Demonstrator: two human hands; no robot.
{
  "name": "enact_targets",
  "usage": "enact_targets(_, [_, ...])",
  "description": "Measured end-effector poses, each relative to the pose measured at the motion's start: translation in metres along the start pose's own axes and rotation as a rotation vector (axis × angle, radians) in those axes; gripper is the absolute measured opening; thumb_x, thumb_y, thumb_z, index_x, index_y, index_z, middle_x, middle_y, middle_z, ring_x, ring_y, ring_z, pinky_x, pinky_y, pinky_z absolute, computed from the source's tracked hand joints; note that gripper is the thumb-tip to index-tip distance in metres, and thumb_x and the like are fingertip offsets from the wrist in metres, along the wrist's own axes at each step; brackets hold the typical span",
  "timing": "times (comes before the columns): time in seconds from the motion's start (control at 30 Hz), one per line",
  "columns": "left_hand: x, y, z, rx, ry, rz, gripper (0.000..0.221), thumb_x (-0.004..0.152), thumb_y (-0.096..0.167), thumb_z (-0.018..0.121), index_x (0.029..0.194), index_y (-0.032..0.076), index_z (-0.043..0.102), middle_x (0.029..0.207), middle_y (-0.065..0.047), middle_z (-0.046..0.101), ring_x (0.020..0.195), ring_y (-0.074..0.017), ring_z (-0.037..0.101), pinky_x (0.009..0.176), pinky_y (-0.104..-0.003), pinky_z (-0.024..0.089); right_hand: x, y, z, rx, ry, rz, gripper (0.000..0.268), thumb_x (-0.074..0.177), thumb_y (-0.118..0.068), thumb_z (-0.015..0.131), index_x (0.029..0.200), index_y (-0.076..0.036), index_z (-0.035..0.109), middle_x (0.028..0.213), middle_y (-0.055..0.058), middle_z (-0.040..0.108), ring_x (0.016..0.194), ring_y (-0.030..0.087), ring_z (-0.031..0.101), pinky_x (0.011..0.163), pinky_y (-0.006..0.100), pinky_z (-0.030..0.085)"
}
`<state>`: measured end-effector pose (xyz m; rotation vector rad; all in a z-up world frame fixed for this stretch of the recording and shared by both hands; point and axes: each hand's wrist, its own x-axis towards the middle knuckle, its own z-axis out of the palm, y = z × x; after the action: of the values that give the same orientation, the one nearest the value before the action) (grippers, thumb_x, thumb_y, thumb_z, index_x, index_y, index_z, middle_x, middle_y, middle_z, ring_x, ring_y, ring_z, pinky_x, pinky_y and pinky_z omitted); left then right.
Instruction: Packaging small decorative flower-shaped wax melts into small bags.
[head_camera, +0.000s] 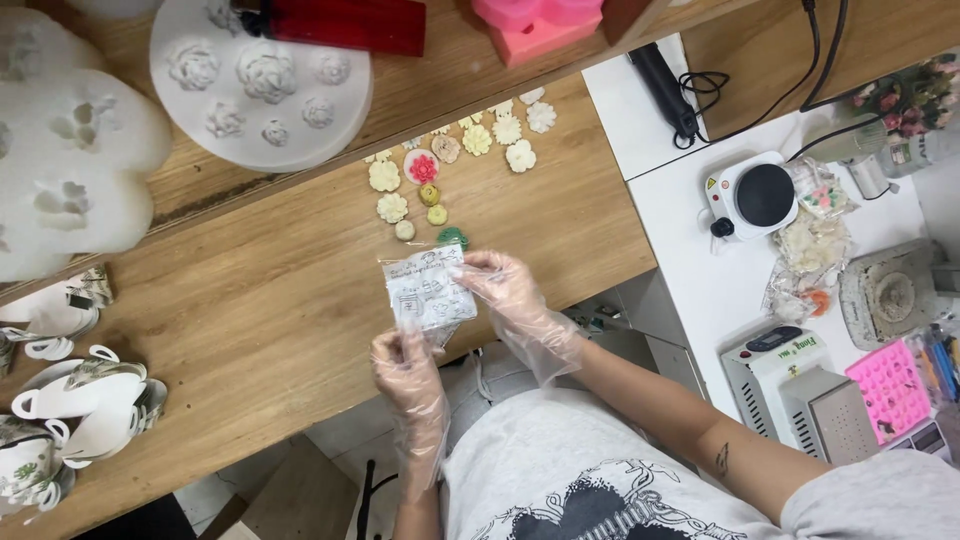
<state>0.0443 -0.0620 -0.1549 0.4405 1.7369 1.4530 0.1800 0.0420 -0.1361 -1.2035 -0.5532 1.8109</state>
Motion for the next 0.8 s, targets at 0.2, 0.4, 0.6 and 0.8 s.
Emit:
enact_targets(0.2, [0.03, 0.075, -0.007, -0.04, -0.132, 0.128, 0.055, 0.087, 0.019, 0.077, 0.131, 0.007, 0.047, 0.117, -0.007, 0.068, 0.102, -0.0095, 0.069, 0.082, -0.021, 0.064, -0.025, -0.06, 0.012, -0.31, -0.195, 0.04, 0.024, 0.09, -0.004, 0.076, 0.113, 0.001, 0.07, 0.103, 0.01, 0.075, 0.094, 0.014, 0.07, 0.083, 0.027, 0.059])
enact_targets(0.4, [0.04, 0.09, -0.006, -0.087, -0.413, 0.073, 0.047, 0.092, 0.003, 0.072, 0.136, 0.001, 0.054, 0.11, -0.009, 0.068, 0.096, -0.0122, 0.067, 0.081, -0.024, 0.058, -0.025, -0.053, 0.016, -0.295, -0.234, -0.024, 0.028, 0.092, -0.005, 0.075, 0.117, 0.002, 0.065, 0.111, 0.011, 0.072, 0.102, 0.014, 0.07, 0.093, 0.028, 0.06])
enact_targets(0.6, [0.032, 0.132, -0.008, -0.105, -0.508, 0.018, 0.049, 0.092, 0.001, 0.07, 0.137, 0.002, 0.053, 0.108, -0.008, 0.071, 0.095, -0.0109, 0.068, 0.082, -0.024, 0.059, -0.044, -0.098, 0.058, -0.266, -0.316, -0.17, 0.053, 0.088, -0.004, 0.075, 0.138, -0.003, 0.058, 0.118, 0.009, 0.071, 0.104, 0.013, 0.068, 0.096, 0.028, 0.059])
enact_targets(0.8, [0.027, 0.142, -0.013, -0.035, -0.52, 0.069, 0.053, 0.093, 0.001, 0.072, 0.141, 0.002, 0.051, 0.109, -0.01, 0.073, 0.097, -0.0097, 0.069, 0.083, -0.023, 0.058, -0.039, -0.097, 0.042, -0.473, -0.342, -0.149, 0.039, 0.092, -0.006, 0.076, 0.129, 0.001, 0.068, 0.12, 0.011, 0.073, 0.104, 0.013, 0.068, 0.095, 0.028, 0.057])
